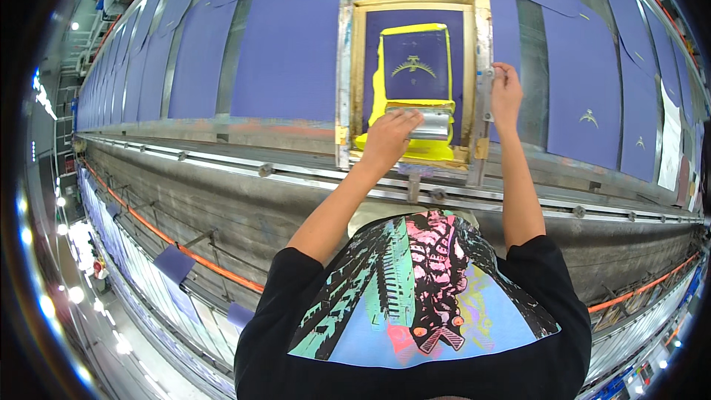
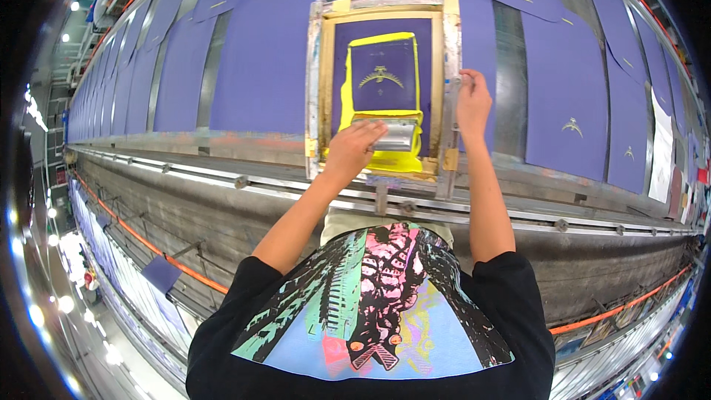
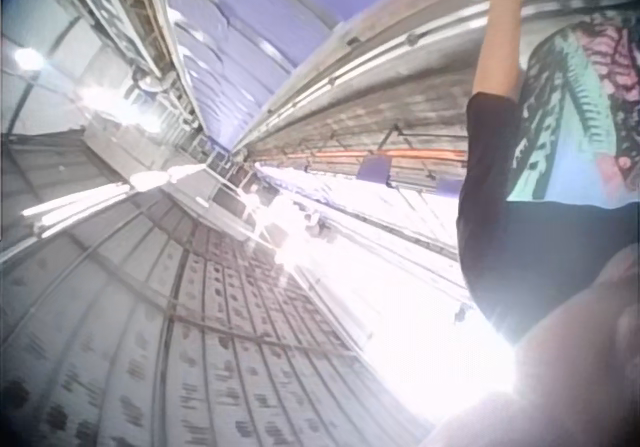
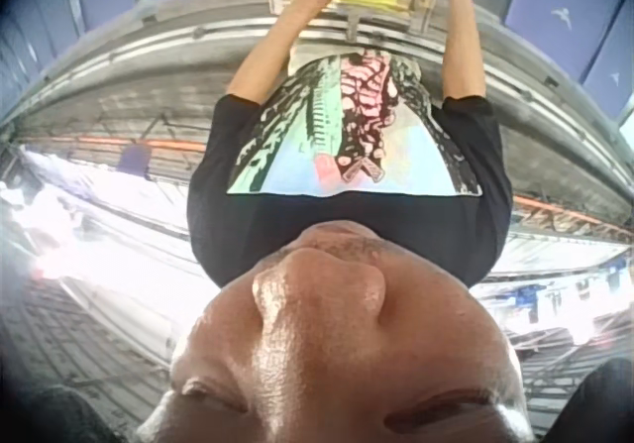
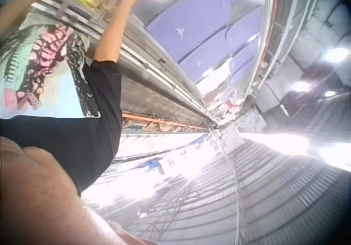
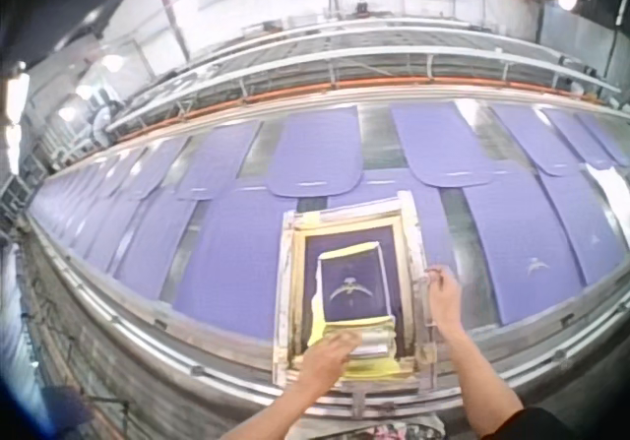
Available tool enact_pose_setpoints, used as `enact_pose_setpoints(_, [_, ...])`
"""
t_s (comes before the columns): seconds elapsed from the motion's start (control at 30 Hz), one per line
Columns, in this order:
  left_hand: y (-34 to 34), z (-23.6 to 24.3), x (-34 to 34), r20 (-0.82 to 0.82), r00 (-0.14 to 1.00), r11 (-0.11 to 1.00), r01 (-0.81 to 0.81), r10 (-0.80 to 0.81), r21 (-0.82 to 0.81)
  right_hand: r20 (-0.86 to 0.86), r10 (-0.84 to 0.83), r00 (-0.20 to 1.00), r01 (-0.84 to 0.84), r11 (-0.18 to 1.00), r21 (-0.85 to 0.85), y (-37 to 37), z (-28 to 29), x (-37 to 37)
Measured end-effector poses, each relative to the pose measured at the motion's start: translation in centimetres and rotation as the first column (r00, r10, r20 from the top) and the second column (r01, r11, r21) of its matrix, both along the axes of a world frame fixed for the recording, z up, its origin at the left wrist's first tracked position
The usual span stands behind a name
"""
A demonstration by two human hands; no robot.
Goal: The person pours yellow ink onto a screen-printing frame, then uses a squeegee to pull the ink across the mesh and print a design onto purple fabric laid on a conveyor. The process is repeated across multiple fabric pieces.
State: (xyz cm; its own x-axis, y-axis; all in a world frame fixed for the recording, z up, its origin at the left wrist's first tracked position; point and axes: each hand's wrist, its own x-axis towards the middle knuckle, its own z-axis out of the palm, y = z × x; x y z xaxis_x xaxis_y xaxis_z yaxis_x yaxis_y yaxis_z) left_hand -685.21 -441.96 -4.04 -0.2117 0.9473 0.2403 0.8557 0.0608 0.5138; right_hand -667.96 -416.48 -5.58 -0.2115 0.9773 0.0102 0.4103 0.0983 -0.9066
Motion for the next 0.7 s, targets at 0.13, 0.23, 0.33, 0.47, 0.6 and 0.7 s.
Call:
enact_pose_setpoints(0.13, [-4.8,1.9,-12.6,0.040,0.999,0.997,0.038,-0.035,-0.067,-0.083,-0.030,0.996,0.044,0.985,0.169,-7.5,-1.7,-12.3])
enact_pose_setpoints(0.23, [-8.8,1.1,-16.5,0.094,0.996,0.991,0.007,0.006,-0.134,0.011,0.029,1.000,-0.029,0.999,-0.034,-11.5,-0.9,-16.9])
enact_pose_setpoints(0.33, [-9.9,-0.7,-19.3,0.078,0.997,0.988,0.020,-0.007,-0.155,-0.109,-0.044,0.993,0.049,0.998,0.038,-13.5,-3.9,-19.9])
enact_pose_setpoints(0.47, [-10.2,-2.6,-19.6,0.151,0.988,0.988,0.059,-0.037,-0.142,-0.156,-0.088,0.984,0.095,0.995,0.038,-14.6,-5.2,-19.7])
enact_pose_setpoints(0.6, [-10.7,-3.3,-19.2,0.101,0.993,0.982,0.083,-0.067,-0.169,-0.156,-0.089,0.984,0.103,0.991,0.086,-15.1,-5.3,-19.2])
enact_pose_setpoints(0.7, [-10.8,-4.0,-19.0,0.174,0.985,0.986,0.025,0.004,-0.167,-0.112,-0.081,0.990,0.089,0.994,0.066,-14.3,-4.4,-18.6])
